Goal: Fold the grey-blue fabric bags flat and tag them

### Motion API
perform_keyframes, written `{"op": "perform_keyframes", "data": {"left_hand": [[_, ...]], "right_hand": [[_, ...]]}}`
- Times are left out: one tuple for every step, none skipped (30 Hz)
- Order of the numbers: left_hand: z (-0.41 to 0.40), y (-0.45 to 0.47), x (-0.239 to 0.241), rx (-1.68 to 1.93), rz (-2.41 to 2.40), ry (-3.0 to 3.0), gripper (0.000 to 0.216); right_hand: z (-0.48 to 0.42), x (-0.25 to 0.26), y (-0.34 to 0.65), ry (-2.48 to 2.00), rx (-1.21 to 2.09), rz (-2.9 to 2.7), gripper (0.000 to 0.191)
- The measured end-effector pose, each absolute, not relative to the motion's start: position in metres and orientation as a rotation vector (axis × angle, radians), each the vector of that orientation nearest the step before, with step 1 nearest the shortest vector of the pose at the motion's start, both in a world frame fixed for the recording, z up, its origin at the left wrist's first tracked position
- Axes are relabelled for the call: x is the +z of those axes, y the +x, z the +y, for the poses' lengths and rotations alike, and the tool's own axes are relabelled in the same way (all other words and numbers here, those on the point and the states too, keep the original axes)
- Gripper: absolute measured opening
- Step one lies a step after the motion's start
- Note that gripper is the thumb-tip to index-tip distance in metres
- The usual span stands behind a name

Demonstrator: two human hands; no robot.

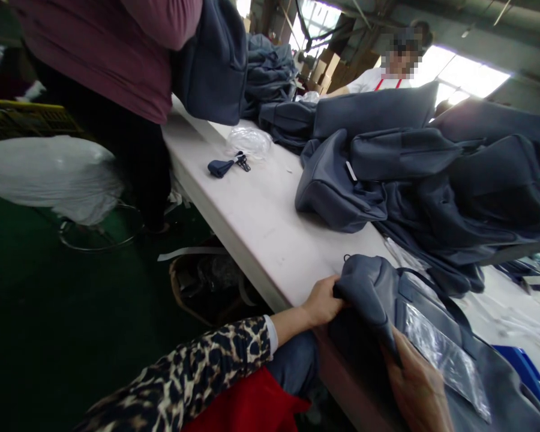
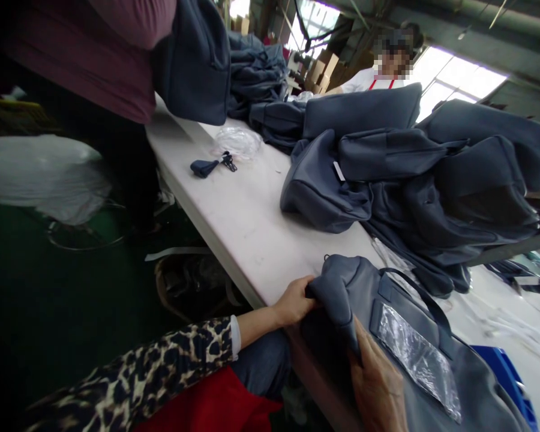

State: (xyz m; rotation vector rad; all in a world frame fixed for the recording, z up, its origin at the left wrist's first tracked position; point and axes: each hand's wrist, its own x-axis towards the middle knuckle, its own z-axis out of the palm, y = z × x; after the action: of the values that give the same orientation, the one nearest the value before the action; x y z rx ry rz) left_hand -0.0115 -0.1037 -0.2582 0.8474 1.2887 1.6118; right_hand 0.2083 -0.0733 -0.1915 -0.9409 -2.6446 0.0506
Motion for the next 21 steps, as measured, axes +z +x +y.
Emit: {"op": "perform_keyframes", "data": {"left_hand": [[-0.105,-0.011,-0.258,1.611,1.301,0.78,0.029],[-0.108,-0.011,-0.258,1.6,1.322,0.71,0.028],[-0.11,-0.013,-0.259,1.586,1.343,0.645,0.028],[-0.113,-0.015,-0.26,1.573,1.36,0.59,0.028],[-0.116,-0.018,-0.262,1.566,1.373,0.548,0.028],[-0.119,-0.022,-0.264,1.565,1.384,0.518,0.028],[-0.122,-0.026,-0.266,1.565,1.39,0.5,0.027],[-0.126,-0.029,-0.268,1.563,1.393,0.482,0.026],[-0.13,-0.033,-0.268,1.556,1.388,0.465,0.025],[-0.134,-0.037,-0.267,1.554,1.383,0.452,0.023],[-0.139,-0.04,-0.263,1.567,1.398,0.446,0.021],[-0.143,-0.042,-0.257,1.601,1.442,0.461,0.018],[-0.146,-0.043,-0.248,1.658,1.517,0.513,0.014],[-0.149,-0.043,-0.237,1.724,1.606,0.628,0.01],[-0.15,-0.042,-0.226,1.774,1.684,0.829,0.009],[-0.149,-0.038,-0.215,1.78,1.728,1.116,0.013],[-0.147,-0.034,-0.206,1.719,1.724,1.456,0.02],[-0.144,-0.028,-0.2,1.586,1.679,1.802,0.026],[-0.139,-0.023,-0.198,1.394,1.625,2.098,0.032],[-0.135,-0.018,-0.2,1.179,1.589,2.313,0.036],[-0.13,-0.014,-0.205,0.981,1.58,2.445,0.04]], "right_hand": [[-0.077,-0.2,0.208,-0.909,0.039,-2.646,0.05],[-0.08,-0.209,0.207,-0.878,0.025,-2.65,0.051],[-0.084,-0.22,0.206,-0.857,0.011,-2.656,0.052],[-0.088,-0.23,0.205,-0.842,-0.008,-2.661,0.054],[-0.092,-0.239,0.204,-0.837,-0.027,-2.667,0.057],[-0.095,-0.248,0.203,-0.838,-0.047,-2.673,0.06],[-0.099,-0.254,0.202,-0.839,-0.069,-2.679,0.062],[-0.102,-0.259,0.201,-0.841,-0.091,-2.685,0.065],[-0.105,-0.262,0.201,-0.837,-0.117,-2.693,0.067],[-0.107,-0.264,0.2,-0.831,-0.149,-2.701,0.068],[-0.109,-0.265,0.199,-0.826,-0.186,-2.708,0.068],[-0.111,-0.265,0.198,-0.823,-0.226,-2.714,0.067],[-0.112,-0.266,0.197,-0.815,-0.272,-2.713,0.066],[-0.112,-0.267,0.197,-0.796,-0.319,-2.704,0.065],[-0.112,-0.268,0.196,-0.77,-0.359,-2.691,0.063],[-0.111,-0.271,0.196,-0.737,-0.39,-2.676,0.061],[-0.111,-0.274,0.196,-0.698,-0.414,-2.658,0.06],[-0.11,-0.278,0.198,-0.665,-0.43,-2.638,0.059],[-0.109,-0.281,0.2,-0.638,-0.434,-2.628,0.059],[-0.108,-0.283,0.203,-0.623,-0.425,-2.631,0.058],[-0.106,-0.282,0.206,-0.612,-0.404,-2.644,0.057]]}}
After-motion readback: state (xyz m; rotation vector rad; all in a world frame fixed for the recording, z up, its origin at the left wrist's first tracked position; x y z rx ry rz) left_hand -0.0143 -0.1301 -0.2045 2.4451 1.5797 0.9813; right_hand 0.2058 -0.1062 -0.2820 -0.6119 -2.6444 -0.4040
